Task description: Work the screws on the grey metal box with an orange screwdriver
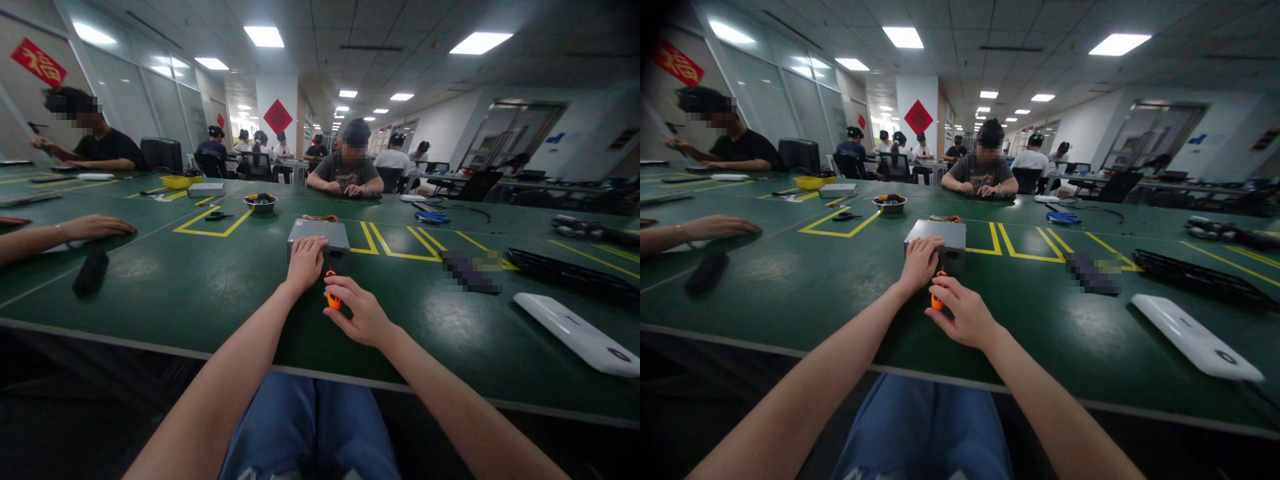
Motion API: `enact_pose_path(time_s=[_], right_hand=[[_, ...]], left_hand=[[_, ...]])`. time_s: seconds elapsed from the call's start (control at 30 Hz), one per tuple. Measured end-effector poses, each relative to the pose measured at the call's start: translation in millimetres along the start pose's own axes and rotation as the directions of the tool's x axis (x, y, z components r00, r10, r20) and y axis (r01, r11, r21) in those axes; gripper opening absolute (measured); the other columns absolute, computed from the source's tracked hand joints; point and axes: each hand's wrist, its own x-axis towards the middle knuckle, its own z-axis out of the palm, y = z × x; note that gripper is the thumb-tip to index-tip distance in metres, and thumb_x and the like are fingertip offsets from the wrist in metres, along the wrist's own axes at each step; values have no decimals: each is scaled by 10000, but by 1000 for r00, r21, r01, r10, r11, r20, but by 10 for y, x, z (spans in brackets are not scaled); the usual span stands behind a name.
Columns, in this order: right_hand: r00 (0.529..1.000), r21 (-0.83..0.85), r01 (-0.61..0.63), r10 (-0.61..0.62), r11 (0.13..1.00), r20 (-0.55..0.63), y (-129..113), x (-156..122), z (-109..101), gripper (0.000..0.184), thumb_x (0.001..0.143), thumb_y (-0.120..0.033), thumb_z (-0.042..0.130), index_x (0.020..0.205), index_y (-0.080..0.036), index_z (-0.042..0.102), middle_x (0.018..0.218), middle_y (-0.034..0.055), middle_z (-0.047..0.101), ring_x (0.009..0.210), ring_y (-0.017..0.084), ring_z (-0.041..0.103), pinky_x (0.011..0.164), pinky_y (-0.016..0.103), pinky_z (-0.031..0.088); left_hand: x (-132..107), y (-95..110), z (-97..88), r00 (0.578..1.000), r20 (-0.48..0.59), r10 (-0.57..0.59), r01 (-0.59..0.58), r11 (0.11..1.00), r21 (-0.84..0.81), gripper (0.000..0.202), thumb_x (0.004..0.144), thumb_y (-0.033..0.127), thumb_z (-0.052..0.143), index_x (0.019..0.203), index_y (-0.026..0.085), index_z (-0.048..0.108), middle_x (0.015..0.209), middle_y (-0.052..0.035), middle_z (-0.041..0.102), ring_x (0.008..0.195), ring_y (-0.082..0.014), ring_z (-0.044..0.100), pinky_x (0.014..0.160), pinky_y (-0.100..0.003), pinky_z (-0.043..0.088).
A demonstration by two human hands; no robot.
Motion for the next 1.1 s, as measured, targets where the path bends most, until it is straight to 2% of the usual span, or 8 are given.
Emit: enact_pose_path(time_s=[0.13,0.4,0.5,0.63,0.8,0.9,1.1], right_hand=[[999,-11,-13,13,1000,41,-12,-6,-46,311,885,-256,417,1188,-189,437,1206,134,458,1108,216,502,875,368,470],[996,-19,-17,15,1000,-84,7,-3,2,231,842,-298,528,1032,-190,451,1087,113,553,996,211,563,819,345,493],[999,-19,-30,30,999,-20,2,-9,-1,264,850,-329,526,1068,-193,467,1114,114,519,962,200,567,806,337,493],[998,-21,-26,27,999,63,-31,4,-36,296,892,-298,438,1175,-210,453,1195,125,438,883,162,585,783,326,495],[999,0,-4,4,1000,-40,-28,16,-32,239,869,-259,474,1094,-179,462,1152,128,501,1039,211,543,851,347,476],[997,33,-15,17,999,-75,-13,9,-9,220,849,-276,518,1038,-193,442,1131,117,538,1039,218,548,846,360,483],[998,6,-19,19,1000,56,-38,12,-18,321,865,-325,492,1149,-185,442,1157,128,498,1010,213,555,833,353,488]], left_hand=[[2,14,-13,1000,14,-4,4,1000,11,302,848,159,387,1104,252,517,1212,3,561,1170,-157,448,1051,-369,258],[-30,66,-65,999,-35,-16,18,998,58,273,850,227,427,1094,247,546,1146,-43,564,1109,-212,452,990,-389,294],[-41,89,-84,999,-42,-27,31,996,82,263,859,242,421,1085,267,553,1120,-38,570,1092,-218,451,988,-415,272],[-40,94,-68,998,-38,-43,46,994,102,258,852,255,446,1084,273,557,1118,-41,558,1070,-227,446,938,-408,311],[-45,81,-52,996,-67,-59,67,989,128,260,839,276,478,1081,272,574,1111,-64,514,1032,-251,427,858,-389,362],[-46,66,-52,997,-75,-37,46,991,128,271,841,275,476,1094,252,569,1111,-73,496,994,-248,427,856,-384,369],[-24,17,-5,998,-60,6,0,996,87,261,838,231,475,1086,204,554,1112,-69,509,960,-226,446,866,-372,375]])
